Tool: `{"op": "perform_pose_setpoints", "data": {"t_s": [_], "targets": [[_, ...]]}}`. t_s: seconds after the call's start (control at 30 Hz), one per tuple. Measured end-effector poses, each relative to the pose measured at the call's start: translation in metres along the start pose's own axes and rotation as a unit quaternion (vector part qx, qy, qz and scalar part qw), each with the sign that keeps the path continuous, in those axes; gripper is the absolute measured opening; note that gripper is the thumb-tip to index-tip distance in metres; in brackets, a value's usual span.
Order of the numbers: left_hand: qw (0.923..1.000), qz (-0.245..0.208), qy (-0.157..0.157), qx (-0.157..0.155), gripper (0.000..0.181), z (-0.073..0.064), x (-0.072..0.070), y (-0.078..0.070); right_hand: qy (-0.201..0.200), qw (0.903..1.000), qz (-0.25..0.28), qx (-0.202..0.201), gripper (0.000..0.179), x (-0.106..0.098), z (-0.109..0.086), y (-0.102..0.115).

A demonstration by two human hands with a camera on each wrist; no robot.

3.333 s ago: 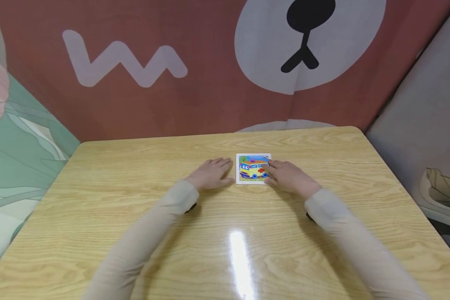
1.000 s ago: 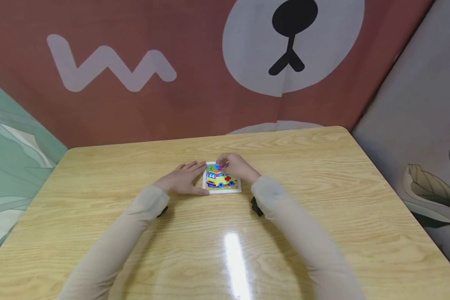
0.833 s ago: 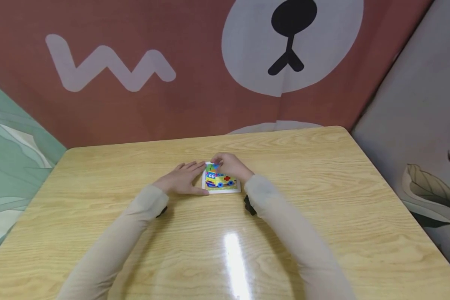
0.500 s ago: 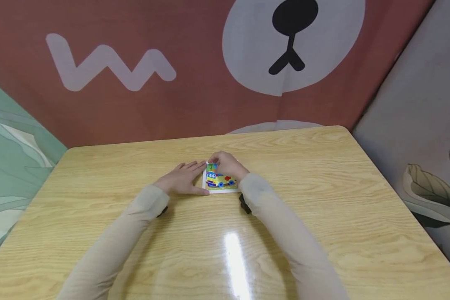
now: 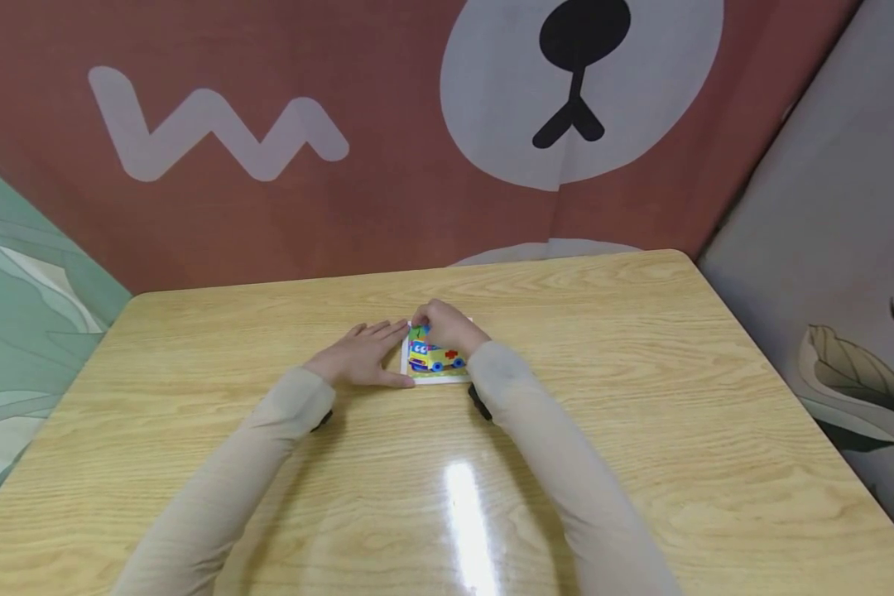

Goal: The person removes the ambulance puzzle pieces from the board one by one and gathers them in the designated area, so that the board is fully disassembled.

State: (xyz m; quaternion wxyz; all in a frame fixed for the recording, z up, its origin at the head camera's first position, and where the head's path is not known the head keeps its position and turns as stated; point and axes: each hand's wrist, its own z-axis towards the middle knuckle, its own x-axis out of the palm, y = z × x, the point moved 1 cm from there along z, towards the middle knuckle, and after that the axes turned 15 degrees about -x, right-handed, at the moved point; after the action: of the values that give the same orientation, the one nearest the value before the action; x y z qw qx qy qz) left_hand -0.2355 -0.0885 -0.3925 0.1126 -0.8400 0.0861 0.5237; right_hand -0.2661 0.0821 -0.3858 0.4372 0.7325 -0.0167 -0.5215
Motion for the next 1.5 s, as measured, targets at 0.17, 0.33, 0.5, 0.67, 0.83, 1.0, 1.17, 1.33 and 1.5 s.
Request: {"op": "perform_pose_setpoints", "data": {"t_s": [0.17,0.33,0.5,0.67,0.83,1.0,1.17,1.33,1.5], "targets": [[1.0,-0.001,-0.001,-0.002,0.097,0.001,0.001,0.001,0.007,0.9999,-0.013,-0.004,0.035,0.0,0.002,0.0],[1.0,-0.008,0.001,-0.003,0.097,0.001,0.002,0.001,0.013,0.9999,-0.011,0.001,0.036,0.001,0.003,0.0],[0.9999,-0.01,0.002,-0.005,0.097,0.001,0.002,0.001,0.015,0.9998,-0.008,0.01,0.036,0.001,0.004,0.0],[0.9999,-0.011,-0.002,-0.004,0.097,0.001,0.002,0.002,0.015,0.9998,-0.015,0.001,0.035,0.001,0.005,0.001],[1.0,-0.005,-0.001,-0.006,0.098,0.002,0.001,0.002,0.016,0.9998,-0.004,0.006,0.035,0.0,0.005,0.001],[1.0,-0.007,0.0,-0.007,0.099,0.003,0.001,0.002,0.016,0.9997,0.018,0.007,0.035,-0.001,0.006,-0.003],[0.9999,-0.008,0.001,-0.007,0.099,0.004,0.0,0.002,0.018,0.999,0.041,-0.001,0.036,-0.002,0.007,-0.01],[1.0,-0.005,0.004,-0.008,0.1,0.003,0.0,0.0,0.022,0.9986,0.047,-0.003,0.035,-0.002,0.006,-0.013],[0.9999,-0.003,0.007,-0.009,0.1,0.002,0.0,0.0,0.021,0.9984,0.052,-0.006,0.035,-0.002,0.006,-0.013]]}}
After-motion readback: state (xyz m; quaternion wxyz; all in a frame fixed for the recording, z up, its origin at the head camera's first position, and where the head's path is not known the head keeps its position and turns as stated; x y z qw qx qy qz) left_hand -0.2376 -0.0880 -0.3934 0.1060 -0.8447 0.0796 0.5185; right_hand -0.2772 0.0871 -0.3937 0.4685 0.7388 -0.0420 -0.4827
